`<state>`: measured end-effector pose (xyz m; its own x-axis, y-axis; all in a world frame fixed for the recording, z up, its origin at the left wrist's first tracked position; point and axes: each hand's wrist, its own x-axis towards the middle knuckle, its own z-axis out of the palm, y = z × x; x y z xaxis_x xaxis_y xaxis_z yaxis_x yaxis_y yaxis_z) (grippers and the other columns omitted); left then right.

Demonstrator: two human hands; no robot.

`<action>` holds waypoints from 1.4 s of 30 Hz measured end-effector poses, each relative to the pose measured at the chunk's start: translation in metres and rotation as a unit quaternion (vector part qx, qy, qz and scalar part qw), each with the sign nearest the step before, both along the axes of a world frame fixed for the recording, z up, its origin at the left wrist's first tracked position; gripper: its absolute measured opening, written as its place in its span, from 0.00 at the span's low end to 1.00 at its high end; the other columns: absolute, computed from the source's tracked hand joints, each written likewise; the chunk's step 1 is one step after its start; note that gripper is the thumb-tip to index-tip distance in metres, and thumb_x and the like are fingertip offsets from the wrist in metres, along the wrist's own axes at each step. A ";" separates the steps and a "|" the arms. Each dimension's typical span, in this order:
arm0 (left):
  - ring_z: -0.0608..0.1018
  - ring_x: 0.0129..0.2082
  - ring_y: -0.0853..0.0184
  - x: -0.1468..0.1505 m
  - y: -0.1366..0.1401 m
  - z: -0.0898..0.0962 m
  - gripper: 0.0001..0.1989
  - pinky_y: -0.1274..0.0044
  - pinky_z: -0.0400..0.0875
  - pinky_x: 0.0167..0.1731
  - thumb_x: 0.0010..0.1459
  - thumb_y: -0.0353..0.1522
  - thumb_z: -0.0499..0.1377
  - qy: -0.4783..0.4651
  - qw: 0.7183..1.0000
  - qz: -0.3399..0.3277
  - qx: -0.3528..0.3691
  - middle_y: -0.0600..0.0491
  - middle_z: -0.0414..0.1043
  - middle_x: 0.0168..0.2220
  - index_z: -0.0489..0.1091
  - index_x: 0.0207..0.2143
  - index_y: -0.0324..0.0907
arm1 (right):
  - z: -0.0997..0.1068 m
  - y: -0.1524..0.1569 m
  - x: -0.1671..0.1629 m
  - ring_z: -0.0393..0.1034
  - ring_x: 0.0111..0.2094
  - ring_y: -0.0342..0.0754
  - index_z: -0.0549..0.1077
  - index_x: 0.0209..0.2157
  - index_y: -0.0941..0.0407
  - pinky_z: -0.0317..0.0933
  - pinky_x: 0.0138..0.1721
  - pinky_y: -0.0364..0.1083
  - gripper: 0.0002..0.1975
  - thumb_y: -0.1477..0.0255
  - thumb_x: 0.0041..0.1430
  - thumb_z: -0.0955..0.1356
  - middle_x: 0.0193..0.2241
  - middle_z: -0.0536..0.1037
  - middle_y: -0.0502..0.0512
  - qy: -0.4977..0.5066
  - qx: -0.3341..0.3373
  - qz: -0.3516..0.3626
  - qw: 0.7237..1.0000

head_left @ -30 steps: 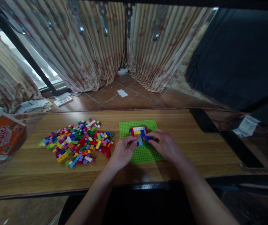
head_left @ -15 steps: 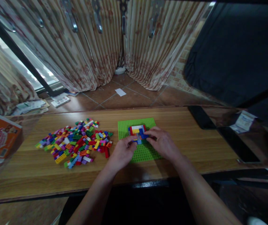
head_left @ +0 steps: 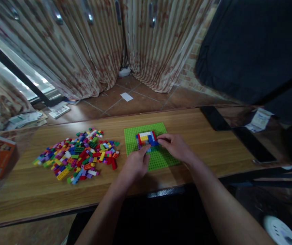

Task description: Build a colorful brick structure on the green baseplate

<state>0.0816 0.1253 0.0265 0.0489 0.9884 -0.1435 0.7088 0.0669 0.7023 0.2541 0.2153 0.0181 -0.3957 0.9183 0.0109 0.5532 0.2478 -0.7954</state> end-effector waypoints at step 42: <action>0.80 0.34 0.61 0.017 -0.002 -0.002 0.25 0.74 0.71 0.34 0.63 0.32 0.48 0.124 0.991 0.043 0.021 0.42 0.79 0.39 0.61 0.61 0.38 | -0.002 0.008 -0.007 0.67 0.20 0.40 0.73 0.26 0.57 0.60 0.22 0.39 0.07 0.68 0.52 0.70 0.19 0.75 0.49 0.160 -0.198 -0.101 0.962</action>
<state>0.0987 0.1234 0.0246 -0.0682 0.9927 -0.0991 0.8526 0.1096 0.5110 0.2473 0.2237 0.0160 -0.2429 0.9336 -0.2635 0.2698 -0.1959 -0.9428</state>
